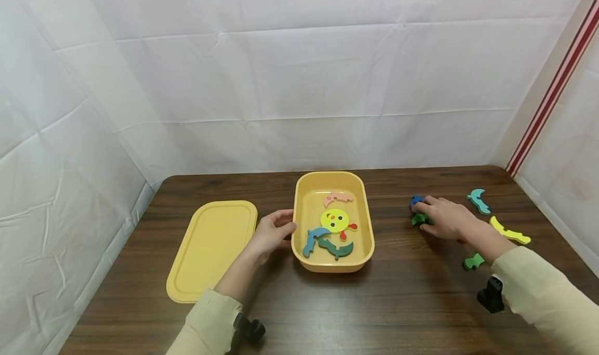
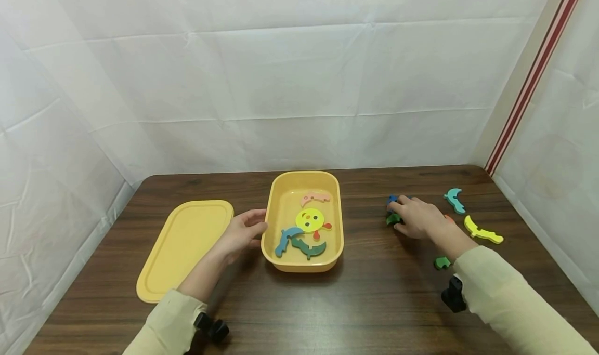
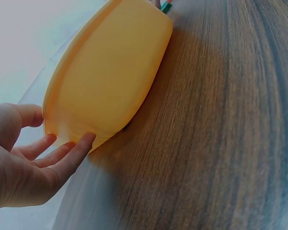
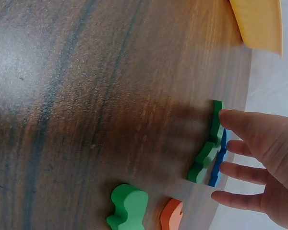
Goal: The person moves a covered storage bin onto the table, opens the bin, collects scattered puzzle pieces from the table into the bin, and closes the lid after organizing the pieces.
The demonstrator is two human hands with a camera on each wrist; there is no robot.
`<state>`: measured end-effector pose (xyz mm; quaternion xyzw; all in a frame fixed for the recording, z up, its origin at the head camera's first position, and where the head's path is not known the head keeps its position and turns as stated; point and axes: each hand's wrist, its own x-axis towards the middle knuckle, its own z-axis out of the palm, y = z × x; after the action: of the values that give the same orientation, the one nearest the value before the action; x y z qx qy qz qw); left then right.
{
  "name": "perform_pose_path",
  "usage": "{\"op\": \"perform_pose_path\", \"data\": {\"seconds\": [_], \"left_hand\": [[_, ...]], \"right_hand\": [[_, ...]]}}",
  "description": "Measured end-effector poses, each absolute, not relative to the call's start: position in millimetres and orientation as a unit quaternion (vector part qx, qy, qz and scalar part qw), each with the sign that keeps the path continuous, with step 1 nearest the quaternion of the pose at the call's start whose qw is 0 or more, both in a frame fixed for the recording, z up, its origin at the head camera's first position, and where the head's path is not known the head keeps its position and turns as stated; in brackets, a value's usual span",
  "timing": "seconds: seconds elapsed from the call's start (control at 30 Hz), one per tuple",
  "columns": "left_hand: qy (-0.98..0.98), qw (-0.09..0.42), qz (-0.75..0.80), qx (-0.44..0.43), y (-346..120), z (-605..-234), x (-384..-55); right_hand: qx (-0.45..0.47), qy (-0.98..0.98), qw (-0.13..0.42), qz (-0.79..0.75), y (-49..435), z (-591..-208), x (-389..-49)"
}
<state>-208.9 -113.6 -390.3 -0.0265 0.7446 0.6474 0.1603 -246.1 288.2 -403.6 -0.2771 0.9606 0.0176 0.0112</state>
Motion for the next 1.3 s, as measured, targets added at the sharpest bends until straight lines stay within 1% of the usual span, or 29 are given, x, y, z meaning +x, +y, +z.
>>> {"op": "perform_pose_path", "data": {"seconds": [0.13,0.37,0.5,1.1,1.3], "left_hand": [[0.745,0.157,0.648,-0.025,-113,-384,-204],[0.748,0.145,0.647,-0.030,-116,-413,-220],[0.748,0.144,0.648,-0.029,-116,-413,-221],[0.740,0.148,0.656,-0.028,-117,-414,-221],[0.745,0.158,0.648,-0.026,-115,-400,-214]], "right_hand": [[-0.267,0.963,0.020,0.016,288,-407,-247],[-0.256,0.965,0.052,0.013,286,-410,-248],[-0.259,0.964,0.057,0.009,285,-411,-247],[-0.277,0.960,0.025,0.005,278,-417,-251],[-0.282,0.959,0.026,0.012,277,-418,-250]]}}
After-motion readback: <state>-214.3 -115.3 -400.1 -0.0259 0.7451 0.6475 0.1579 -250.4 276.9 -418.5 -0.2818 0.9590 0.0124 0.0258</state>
